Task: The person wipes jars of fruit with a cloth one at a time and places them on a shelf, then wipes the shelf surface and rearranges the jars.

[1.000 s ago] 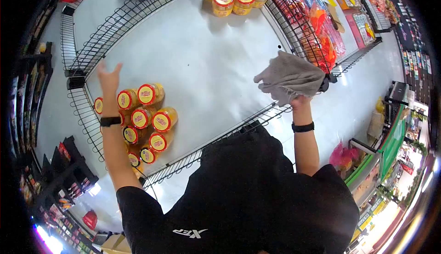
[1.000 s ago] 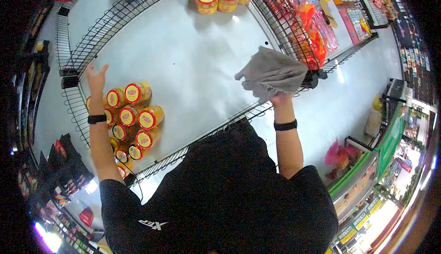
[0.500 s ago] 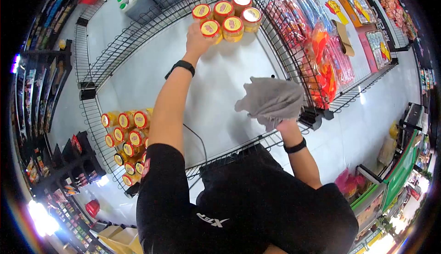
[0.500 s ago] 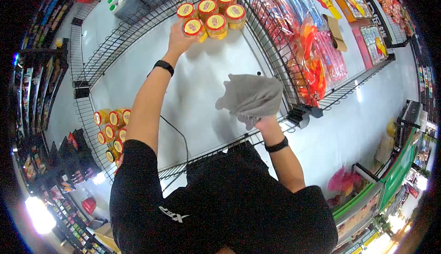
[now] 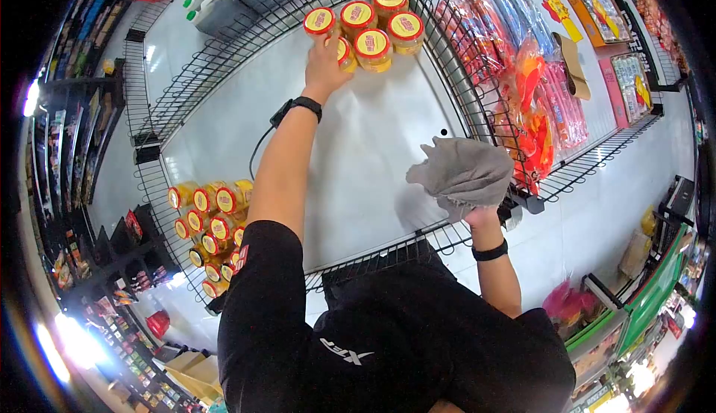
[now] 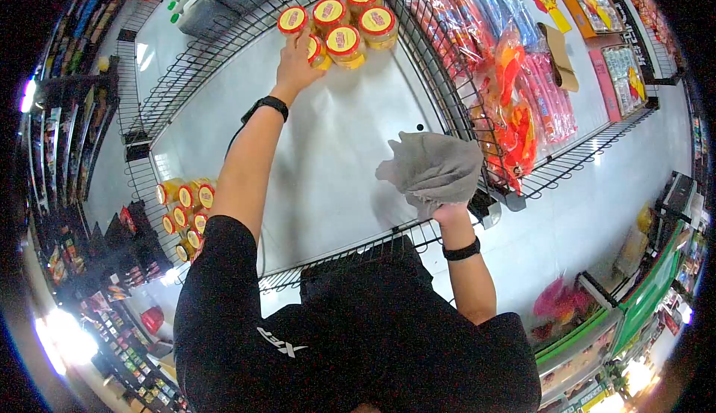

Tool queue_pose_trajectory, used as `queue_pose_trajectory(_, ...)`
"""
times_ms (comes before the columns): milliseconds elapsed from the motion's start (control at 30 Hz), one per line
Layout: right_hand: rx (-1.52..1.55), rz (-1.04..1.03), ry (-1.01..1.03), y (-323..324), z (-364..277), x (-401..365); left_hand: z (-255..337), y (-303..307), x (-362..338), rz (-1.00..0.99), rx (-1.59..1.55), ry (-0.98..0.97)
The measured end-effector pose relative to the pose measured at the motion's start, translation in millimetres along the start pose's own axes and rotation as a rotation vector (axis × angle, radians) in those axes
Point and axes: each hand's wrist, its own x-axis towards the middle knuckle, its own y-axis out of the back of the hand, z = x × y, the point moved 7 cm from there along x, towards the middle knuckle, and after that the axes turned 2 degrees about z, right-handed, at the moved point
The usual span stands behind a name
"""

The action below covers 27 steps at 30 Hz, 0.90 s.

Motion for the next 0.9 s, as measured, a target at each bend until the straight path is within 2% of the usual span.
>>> queue_pose_trajectory(67, 0.049, 0.027, -0.033, 8.8, 4.1, 2.2, 0.7, 2.5, 6.1, -0.085, 0.053, 0.125)
queue_pose_trajectory(167, 0.081, 0.060, -0.061, 17.9, 5.8, 6.0, -13.3, -11.4, -4.5, -0.049, 0.172, 0.258)
queue_pose_trajectory(267, 0.045, 0.103, -0.068, 21.2, 4.4, 8.2, -22.6, -2.4, -25.4, -0.095, 0.075, 0.389)
queue_pose_trajectory(400, -0.007, 0.128, -0.107, 14.3, 6.3, 8.7, -54.5, 7.0, -59.2, 0.015, -0.227, 0.478)
queue_pose_trajectory(467, 0.051, -0.012, -0.153, -33.1, 15.0, 15.7, -73.1, -0.4, -96.2, 0.136, -0.362, 0.469)
queue_pose_trajectory(500, 0.077, -0.076, -0.179, -58.8, 22.8, 21.2, -65.9, 3.6, -114.2, 0.147, -0.527, 0.502)
queue_pose_trajectory(533, -0.017, -0.222, -0.131, -81.3, 28.4, 31.0, -48.8, 10.1, -141.3, 0.156, -0.691, 0.551)
queue_pose_trajectory(567, -0.046, -0.111, -0.095, -67.9, 44.6, 42.8, -29.0, 18.8, -169.0, 0.166, -0.854, 0.600)
queue_pose_trajectory(667, -0.632, -0.159, 0.168, -59.4, 80.5, 90.5, 60.9, 70.4, -217.7, 0.039, -1.120, 0.518)
queue_pose_trajectory(700, -1.172, -0.238, 0.440, -99.5, 88.8, 80.1, 80.5, 76.3, -236.4, 0.032, -1.085, 0.435)
queue_pose_trajectory(800, -0.923, -0.075, 0.528, -111.3, 95.6, 43.8, 116.1, 108.6, -289.9, 0.097, -0.970, 0.429)
queue_pose_trajectory(900, -1.179, -0.168, 0.689, -144.5, 100.2, 15.8, 121.1, 134.1, -313.7, 0.202, -0.864, 0.348)
